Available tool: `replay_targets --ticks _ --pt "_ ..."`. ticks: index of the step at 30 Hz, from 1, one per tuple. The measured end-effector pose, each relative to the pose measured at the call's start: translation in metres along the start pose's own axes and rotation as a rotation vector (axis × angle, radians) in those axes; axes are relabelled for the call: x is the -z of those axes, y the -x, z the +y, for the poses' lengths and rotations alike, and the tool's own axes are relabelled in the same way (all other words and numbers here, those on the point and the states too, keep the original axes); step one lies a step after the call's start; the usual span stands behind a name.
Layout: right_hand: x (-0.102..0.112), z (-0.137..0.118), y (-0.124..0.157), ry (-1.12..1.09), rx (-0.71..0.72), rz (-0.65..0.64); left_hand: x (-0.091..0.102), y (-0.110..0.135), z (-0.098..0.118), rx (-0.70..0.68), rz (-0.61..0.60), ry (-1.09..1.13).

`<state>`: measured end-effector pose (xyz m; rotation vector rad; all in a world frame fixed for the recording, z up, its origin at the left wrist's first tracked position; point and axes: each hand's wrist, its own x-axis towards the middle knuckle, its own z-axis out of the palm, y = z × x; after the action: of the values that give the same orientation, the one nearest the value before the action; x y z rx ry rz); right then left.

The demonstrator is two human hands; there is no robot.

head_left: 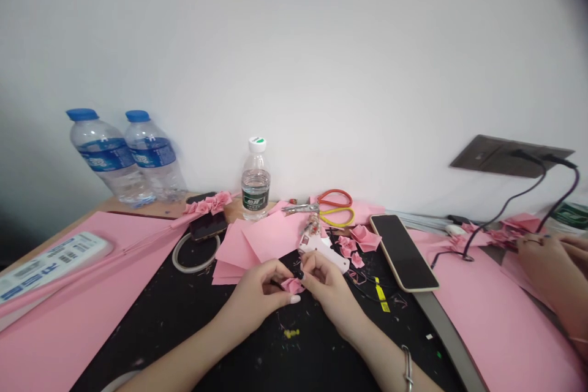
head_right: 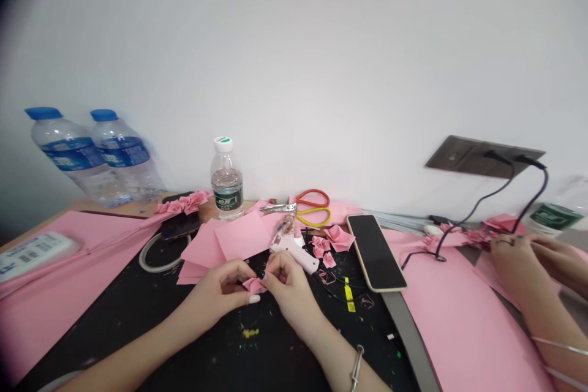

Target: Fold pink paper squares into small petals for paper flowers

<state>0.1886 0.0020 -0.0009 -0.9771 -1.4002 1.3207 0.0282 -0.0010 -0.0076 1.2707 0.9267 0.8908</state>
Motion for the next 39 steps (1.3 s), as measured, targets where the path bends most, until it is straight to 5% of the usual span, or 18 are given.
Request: replay_targets --ticks 15,23,33,39 --pt "-0.001 0.000 0.003 -0.274 -0.240 0.023 0.001 -0.002 -0.003 0.061 -0.037 0.190" --pt "-0.002 0.002 0.004 -0.227 -0.193 0.051 0.000 -0.002 -0.004 0.067 -0.077 0.267" --pt "-0.004 0.003 0.005 -0.145 -0.116 0.123 -0.001 0.002 0.008 0.265 -0.062 0.261" --pt "-0.005 0.001 0.006 -0.123 -0.114 0.137 0.000 0.002 0.007 0.205 -0.097 0.188"
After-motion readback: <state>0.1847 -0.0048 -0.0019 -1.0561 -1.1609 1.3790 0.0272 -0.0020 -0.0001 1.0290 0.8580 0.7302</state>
